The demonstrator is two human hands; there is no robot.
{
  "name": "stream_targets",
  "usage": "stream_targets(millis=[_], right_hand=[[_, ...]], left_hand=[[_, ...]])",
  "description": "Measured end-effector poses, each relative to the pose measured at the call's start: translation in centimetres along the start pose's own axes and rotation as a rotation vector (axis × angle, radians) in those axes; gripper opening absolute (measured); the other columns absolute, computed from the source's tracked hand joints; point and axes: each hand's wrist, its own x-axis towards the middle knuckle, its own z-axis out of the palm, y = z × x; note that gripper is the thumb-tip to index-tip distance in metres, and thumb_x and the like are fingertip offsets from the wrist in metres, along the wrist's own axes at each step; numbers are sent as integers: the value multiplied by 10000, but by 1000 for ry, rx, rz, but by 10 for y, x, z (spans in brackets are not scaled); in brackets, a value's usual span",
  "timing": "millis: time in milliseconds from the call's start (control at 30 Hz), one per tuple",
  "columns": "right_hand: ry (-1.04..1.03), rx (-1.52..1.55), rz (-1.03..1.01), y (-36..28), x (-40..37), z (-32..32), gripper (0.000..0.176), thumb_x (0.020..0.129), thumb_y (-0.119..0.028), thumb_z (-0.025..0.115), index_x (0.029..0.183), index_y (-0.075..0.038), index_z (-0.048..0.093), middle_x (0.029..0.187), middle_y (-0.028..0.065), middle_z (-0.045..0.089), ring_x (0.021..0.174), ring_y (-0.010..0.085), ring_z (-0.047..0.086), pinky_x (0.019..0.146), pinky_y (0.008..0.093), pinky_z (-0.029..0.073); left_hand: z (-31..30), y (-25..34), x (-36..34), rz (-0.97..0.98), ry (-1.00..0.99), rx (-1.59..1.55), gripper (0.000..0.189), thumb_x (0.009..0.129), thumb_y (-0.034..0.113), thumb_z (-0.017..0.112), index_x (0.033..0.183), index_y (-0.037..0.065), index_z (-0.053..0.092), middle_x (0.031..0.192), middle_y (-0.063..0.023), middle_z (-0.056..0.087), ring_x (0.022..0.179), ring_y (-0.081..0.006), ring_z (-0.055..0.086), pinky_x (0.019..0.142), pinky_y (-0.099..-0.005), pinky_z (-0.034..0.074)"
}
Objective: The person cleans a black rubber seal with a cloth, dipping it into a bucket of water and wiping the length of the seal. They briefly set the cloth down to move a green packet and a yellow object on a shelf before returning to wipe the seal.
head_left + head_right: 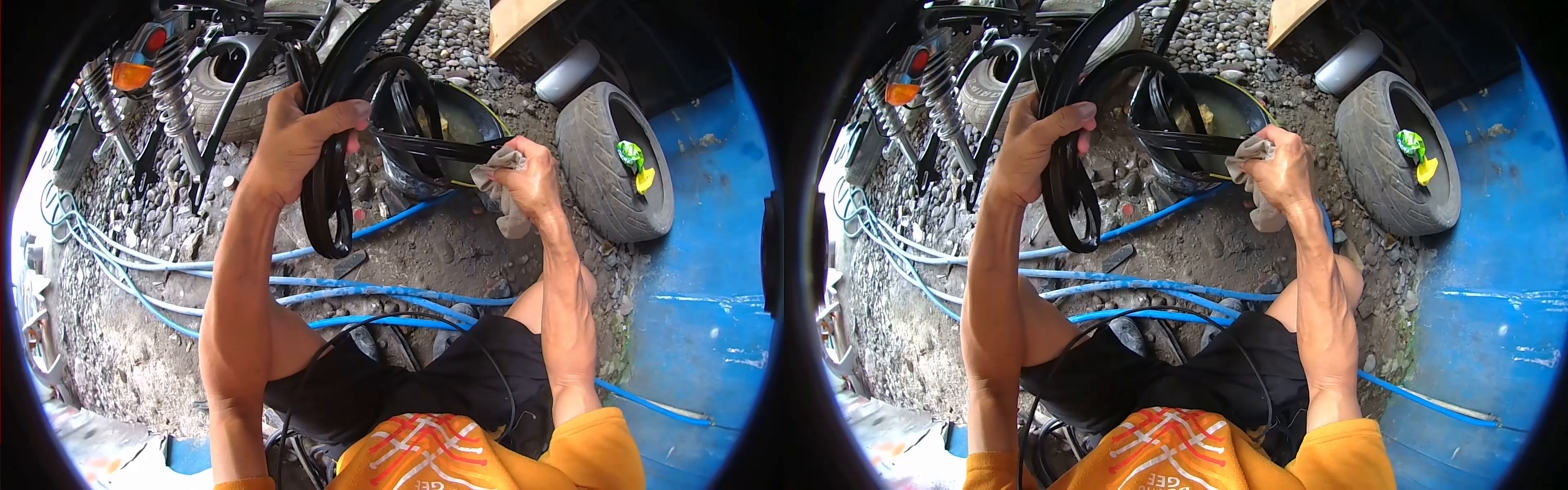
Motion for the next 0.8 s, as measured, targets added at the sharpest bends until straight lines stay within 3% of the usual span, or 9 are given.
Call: stream_targets(millis=[133, 267, 300, 400, 433, 633, 733, 800], right_hand=[[-5, -29, -66, 11, 2, 3, 246, 681, -116, 832, 889, -45, 721, 807, 117, 748, 745, 238, 735, 685, 358, 558], [-36, -46, -69, 13, 3, 0, 265, 673, -137, 833, 907, -68, 729, 842, 127, 747, 795, 273, 736, 724, 366, 554], [-24, -39, -74, 17, 4, 0, 271, 673, -142, 830, 913, -68, 729, 840, 133, 744, 796, 291, 734, 730, 372, 555], [6, -95, -119, 24, 9, -4, 262, 673, -140, 819, 909, -69, 729, 859, 149, 741, 813, 311, 730, 742, 383, 555], [-15, -132, -133, 25, 9, -5, 273, 677, -136, 803, 931, -72, 728, 891, 169, 737, 844, 326, 727, 754, 392, 555], [-155, -131, -204, 23, 6, -8, 358, 678, -132, 792, 1017, -55, 710, 916, 184, 734, 890, 346, 722, 790, 397, 556], [-176, -116, -231, 23, 2, -8, 283, 687, -78, 753, 958, -25, 692, 815, 125, 722, 787, 215, 718, 739, 341, 541], [-243, -124, -241, 21, -1, -11, 300, 678, -80, 741, 968, -20, 690, 811, 130, 720, 775, 220, 717, 729, 343, 543]], left_hand=[[-1, -4, 2, -52, -63, -15, 240, 809, 92, 764, 978, -44, 661, 800, -80, 669, 593, -108, 596, 559, -229, 475], [-5, -15, 6, -106, -128, 38, 349, 842, 134, 763, 1106, -45, 622, 882, -124, 701, 696, -157, 686, 592, -265, 555], [-6, -14, 7, -156, -172, 25, 406, 856, 128, 748, 1184, -56, 594, 986, -175, 712, 798, -199, 720, 626, -293, 593], [-1, -15, 4, -247, -198, -52, 464, 868, 115, 728, 1260, -67, 558, 1105, -211, 685, 897, -241, 719, 679, -341, 633], [-6, -21, 8, -300, -244, -93, 515, 875, 102, 710, 1318, -75, 516, 1186, -220, 647, 1027, -283, 688, 738, -400, 654], [2, -46, 12, -501, -185, -233, 507, 864, 82, 702, 1321, -46, 525, 1086, -147, 641, 1068, -258, 649, 723, -469, 655], [10, -66, 17, -520, -167, -162, 500, 841, 79, 720, 1299, -23, 547, 1024, -109, 626, 1028, -232, 641, 710, -487, 653], [22, -74, 11, -525, -149, -95, 461, 807, 79, 751, 1217, -27, 570, 1000, -102, 619, 894, -210, 653, 697, -434, 651]])
